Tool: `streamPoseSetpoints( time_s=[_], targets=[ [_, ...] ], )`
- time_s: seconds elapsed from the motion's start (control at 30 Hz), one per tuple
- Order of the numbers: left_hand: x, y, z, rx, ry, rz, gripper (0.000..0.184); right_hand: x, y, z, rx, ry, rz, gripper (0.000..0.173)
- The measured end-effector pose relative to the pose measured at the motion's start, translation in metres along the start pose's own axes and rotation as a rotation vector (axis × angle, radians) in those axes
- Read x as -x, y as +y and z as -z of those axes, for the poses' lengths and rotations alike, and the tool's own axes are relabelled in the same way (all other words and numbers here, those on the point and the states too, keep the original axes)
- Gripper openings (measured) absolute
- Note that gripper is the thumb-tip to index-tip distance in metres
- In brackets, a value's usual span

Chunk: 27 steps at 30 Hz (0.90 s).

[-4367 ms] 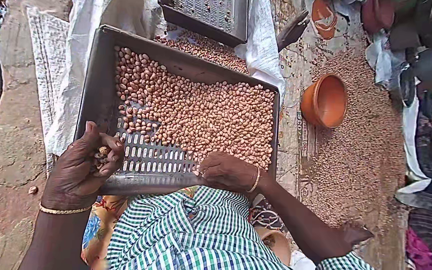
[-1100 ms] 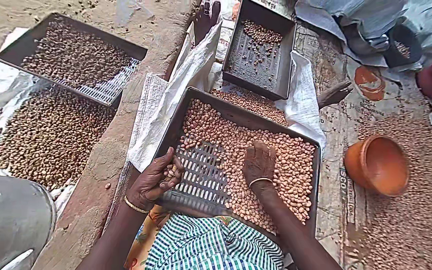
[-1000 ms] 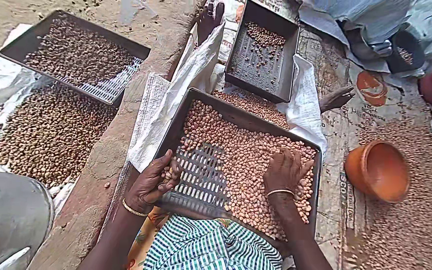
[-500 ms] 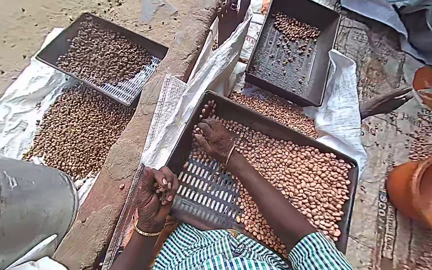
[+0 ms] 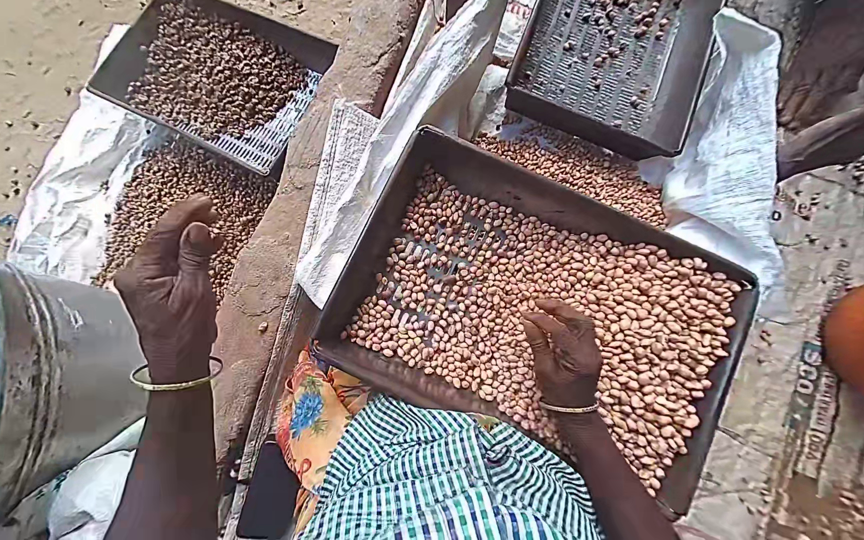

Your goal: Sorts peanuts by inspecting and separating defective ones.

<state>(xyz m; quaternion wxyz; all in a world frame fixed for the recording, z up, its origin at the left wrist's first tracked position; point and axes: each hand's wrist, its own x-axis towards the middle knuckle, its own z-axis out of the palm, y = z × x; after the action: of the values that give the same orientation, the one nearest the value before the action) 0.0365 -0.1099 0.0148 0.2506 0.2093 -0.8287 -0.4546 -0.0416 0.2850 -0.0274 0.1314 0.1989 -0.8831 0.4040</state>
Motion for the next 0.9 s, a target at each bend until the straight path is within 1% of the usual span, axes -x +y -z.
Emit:
streamPoseSetpoints(
  time_s=[0.03,0.07,0.1,0.13,0.2,0.23,0.27,0.3,0.33,0.37,0.4,0.43,0.47,0.5,0.53,0.57,0.63,0.67,0.73,0.77,0.8,0.83,0.87,0.9],
  targets=[
    [0.027,0.031,-0.033,0.291,-0.062,-0.031,0.032,-0.006,-0.003,-0.003,-0.010,-0.045,-0.029,0.019],
    [0.052,0.052,-0.060,0.506,-0.172,0.015,0.034,-0.016,-0.010,-0.007,-0.018,-0.119,-0.039,0.016],
    [0.071,0.062,-0.082,0.637,-0.257,0.105,0.035,-0.029,-0.016,-0.014,-0.011,-0.196,-0.016,0.014],
    [0.081,0.065,-0.097,0.708,-0.301,0.212,0.036,-0.041,-0.020,-0.024,0.018,-0.254,0.045,0.014],
    [0.079,0.063,-0.104,0.795,-0.363,0.443,0.044,-0.058,-0.021,-0.048,0.133,-0.368,0.196,0.016],
    [0.074,0.062,-0.102,0.856,-0.394,0.563,0.049,-0.062,-0.022,-0.059,0.201,-0.458,0.228,0.017],
    [0.067,0.061,-0.099,0.905,-0.434,0.667,0.054,-0.065,-0.025,-0.067,0.247,-0.557,0.221,0.019],
    [0.059,0.060,-0.099,0.958,-0.479,0.753,0.057,-0.068,-0.027,-0.070,0.253,-0.606,0.202,0.018],
    [0.054,0.058,-0.099,1.013,-0.511,0.832,0.061,-0.070,-0.028,-0.067,0.200,-0.617,0.162,0.016],
    [0.051,0.056,-0.099,1.065,-0.531,0.897,0.064,-0.072,-0.025,-0.060,0.052,-0.569,0.085,0.013],
    [0.048,0.053,-0.099,1.128,-0.554,0.921,0.066,-0.075,-0.017,-0.051,-0.193,-0.464,-0.050,0.010],
    [0.047,0.050,-0.099,1.197,-0.566,0.916,0.068,-0.083,-0.009,-0.041,-0.448,-0.362,-0.226,0.014],
    [0.047,0.046,-0.099,1.251,-0.580,0.900,0.068,-0.092,0.000,-0.032,-0.630,-0.264,-0.369,0.023],
    [0.049,0.044,-0.099,1.278,-0.585,0.884,0.068,-0.101,0.008,-0.026,-0.646,-0.211,-0.425,0.025],
    [0.050,0.043,-0.099,1.296,-0.588,0.867,0.067,-0.107,0.015,-0.026,-0.524,-0.194,-0.405,0.022],
    [0.049,0.041,-0.099,1.317,-0.595,0.848,0.067,-0.112,0.017,-0.027,-0.311,-0.252,-0.320,0.019],
    [0.049,0.040,-0.098,1.357,-0.592,0.828,0.066,-0.117,0.010,-0.039,0.093,-0.421,-0.042,0.020],
    [0.050,0.039,-0.098,1.377,-0.588,0.824,0.066,-0.119,0.006,-0.046,0.232,-0.525,0.040,0.021],
    [0.048,0.038,-0.096,1.393,-0.578,0.818,0.066,-0.124,-0.006,-0.052,0.400,-0.703,0.067,0.022],
    [0.049,0.037,-0.096,1.410,-0.585,0.815,0.067,-0.128,-0.009,-0.050,0.408,-0.744,0.048,0.022],
    [0.050,0.036,-0.096,1.423,-0.597,0.809,0.066,-0.130,-0.006,-0.043,0.328,-0.716,0.009,0.021],
    [0.050,0.035,-0.097,1.437,-0.611,0.797,0.066,-0.130,0.004,-0.035,0.135,-0.600,-0.052,0.017],
    [0.050,0.034,-0.097,1.452,-0.612,0.778,0.065,-0.130,0.014,-0.031,-0.149,-0.462,-0.179,0.014],
    [0.050,0.033,-0.097,1.462,-0.606,0.750,0.064,-0.131,0.018,-0.031,-0.464,-0.332,-0.342,0.020]
  ],
)
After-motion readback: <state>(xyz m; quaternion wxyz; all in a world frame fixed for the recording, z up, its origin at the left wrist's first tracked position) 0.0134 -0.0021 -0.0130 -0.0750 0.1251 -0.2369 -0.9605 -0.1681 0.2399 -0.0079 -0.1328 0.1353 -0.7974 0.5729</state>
